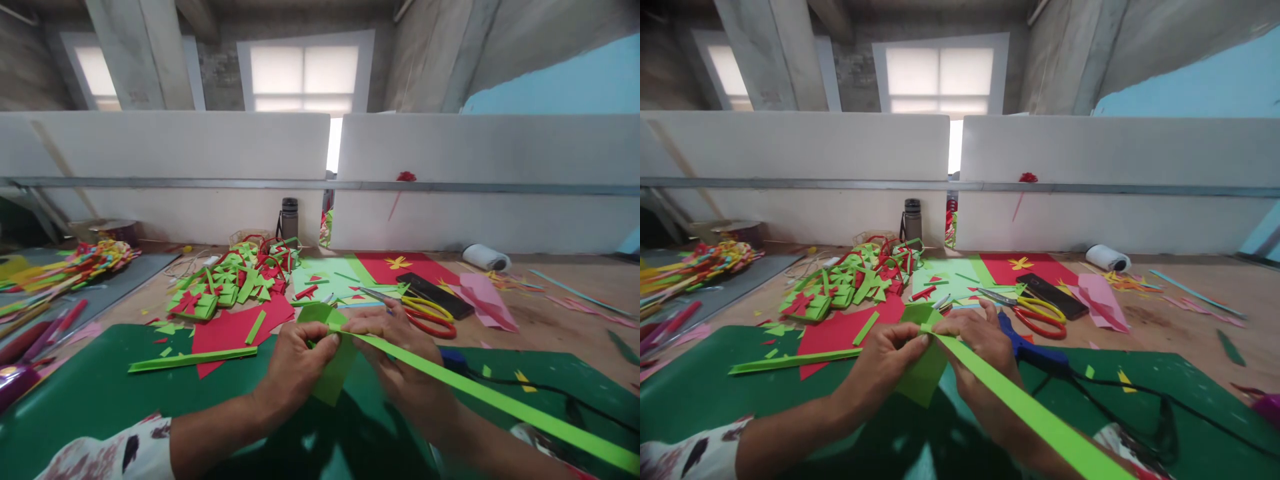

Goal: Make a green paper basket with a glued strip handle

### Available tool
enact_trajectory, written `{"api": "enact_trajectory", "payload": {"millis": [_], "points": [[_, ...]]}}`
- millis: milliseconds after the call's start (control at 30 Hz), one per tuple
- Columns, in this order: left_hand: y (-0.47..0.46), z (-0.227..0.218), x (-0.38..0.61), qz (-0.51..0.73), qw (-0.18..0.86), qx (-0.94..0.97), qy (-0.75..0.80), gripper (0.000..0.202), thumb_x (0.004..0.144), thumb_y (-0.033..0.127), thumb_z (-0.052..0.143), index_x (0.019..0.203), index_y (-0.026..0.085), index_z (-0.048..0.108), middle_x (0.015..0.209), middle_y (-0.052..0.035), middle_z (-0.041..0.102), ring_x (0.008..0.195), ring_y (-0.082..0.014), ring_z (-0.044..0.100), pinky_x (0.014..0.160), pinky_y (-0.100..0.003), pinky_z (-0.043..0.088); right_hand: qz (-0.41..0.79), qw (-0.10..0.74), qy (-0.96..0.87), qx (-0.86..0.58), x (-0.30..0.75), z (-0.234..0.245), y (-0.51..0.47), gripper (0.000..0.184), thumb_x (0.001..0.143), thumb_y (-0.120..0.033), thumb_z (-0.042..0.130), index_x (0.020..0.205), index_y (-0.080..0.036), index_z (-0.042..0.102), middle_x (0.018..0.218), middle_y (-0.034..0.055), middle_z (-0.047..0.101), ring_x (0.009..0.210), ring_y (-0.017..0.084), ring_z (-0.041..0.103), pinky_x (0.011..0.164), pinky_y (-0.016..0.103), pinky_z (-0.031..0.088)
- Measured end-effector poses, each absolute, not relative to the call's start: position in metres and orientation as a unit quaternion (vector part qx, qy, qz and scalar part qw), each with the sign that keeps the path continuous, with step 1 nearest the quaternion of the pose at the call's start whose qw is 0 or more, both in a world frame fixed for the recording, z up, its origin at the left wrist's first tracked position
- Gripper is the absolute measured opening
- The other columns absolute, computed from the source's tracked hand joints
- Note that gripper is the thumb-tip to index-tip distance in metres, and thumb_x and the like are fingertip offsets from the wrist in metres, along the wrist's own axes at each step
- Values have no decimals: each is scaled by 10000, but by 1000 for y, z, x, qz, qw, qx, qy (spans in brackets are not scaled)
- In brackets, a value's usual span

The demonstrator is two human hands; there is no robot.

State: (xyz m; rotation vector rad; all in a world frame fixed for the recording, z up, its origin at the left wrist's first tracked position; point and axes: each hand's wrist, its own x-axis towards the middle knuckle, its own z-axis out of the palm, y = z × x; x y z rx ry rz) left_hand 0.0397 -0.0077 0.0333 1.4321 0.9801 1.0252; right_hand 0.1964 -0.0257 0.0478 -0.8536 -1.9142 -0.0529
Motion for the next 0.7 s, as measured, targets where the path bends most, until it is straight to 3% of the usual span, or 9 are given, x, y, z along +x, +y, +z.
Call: {"api": "enact_trajectory", "payload": {"millis": [200,467,700], "points": [[-8,32,41,440,531,599,406,236,731,342,547,630,132,587,558,14,463,506,-88,392,442,-198,287,-55,495,-798,-341,198,45,-24,95,838,-152,555,861,-239,585,796,-34,673,842,154,632,966,374,289],[-10,30,41,444,549,584,401,254,731,364,565,630,131,579,566,11,456,507,-85,382,442,-196,271,-150,461,-826,-288,203,43,-19,134,802,-118,547,886,-217,581,788,-38,704,792,146,658,1072,389,173],[-11,35,41,432,622,528,384,242,722,368,600,661,134,597,595,3,531,508,-88,448,469,-197,304,-153,502,-800,-289,192,40,-26,145,836,-89,490,852,-197,585,807,-12,718,811,151,640,1051,470,170]]}}
